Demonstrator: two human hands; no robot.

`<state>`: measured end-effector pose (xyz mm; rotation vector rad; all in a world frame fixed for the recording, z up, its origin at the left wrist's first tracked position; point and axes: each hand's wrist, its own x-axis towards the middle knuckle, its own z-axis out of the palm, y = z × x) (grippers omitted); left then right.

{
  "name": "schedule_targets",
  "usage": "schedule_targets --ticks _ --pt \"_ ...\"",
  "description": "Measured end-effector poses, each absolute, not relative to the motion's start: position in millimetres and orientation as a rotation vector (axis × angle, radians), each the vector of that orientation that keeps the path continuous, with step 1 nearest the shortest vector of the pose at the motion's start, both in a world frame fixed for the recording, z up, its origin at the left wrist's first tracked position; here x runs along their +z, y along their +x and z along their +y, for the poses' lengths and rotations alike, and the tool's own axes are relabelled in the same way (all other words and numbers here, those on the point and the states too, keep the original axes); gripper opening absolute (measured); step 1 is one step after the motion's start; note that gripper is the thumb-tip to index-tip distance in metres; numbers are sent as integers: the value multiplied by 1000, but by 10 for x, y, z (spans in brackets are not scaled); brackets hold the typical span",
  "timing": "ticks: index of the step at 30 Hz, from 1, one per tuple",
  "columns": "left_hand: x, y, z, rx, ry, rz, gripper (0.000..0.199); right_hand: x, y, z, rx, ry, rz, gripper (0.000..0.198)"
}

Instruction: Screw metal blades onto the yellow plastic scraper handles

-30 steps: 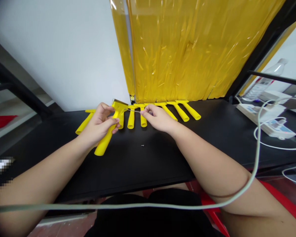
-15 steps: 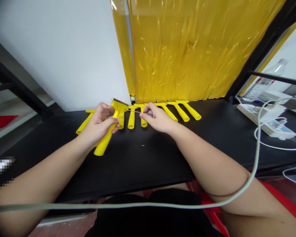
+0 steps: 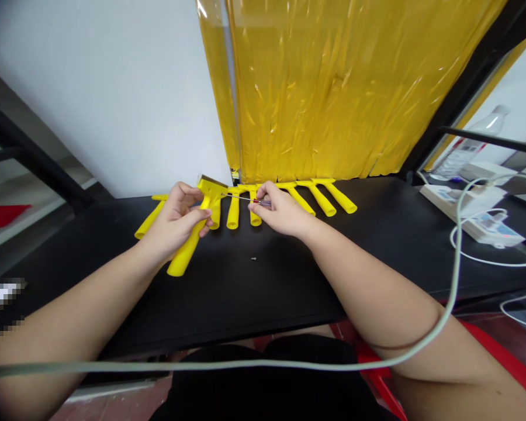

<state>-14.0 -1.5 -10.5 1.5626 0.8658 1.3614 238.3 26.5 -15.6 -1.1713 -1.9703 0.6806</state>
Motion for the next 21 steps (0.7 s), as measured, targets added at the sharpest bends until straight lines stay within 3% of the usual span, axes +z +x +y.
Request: schedule_targets --ticks 4,7,12,15,19,21 --pt "-104 -150 -17 1365 1583 866 39 -137 2380 261 587 -1255 -1962 21" --pt "-113 -160 -20 1359 1602 856 38 -74 2383 251 580 -1279 -2022 34" --pt "-132 -173 -11 1345 1614 836 41 -86 2398 262 822 -1270 -1972 46" --pt "-113 -168 -20 1347 1608 831 40 -128 2389 273 866 -1225 -1949 46" --pt "-93 -161 -34 1360 1623 824 38 -134 2348 258 635 -1152 -2034 42" --pt "-104 -172 -29 1356 1645 825 40 -125 2330 248 721 -1131 -1989 44"
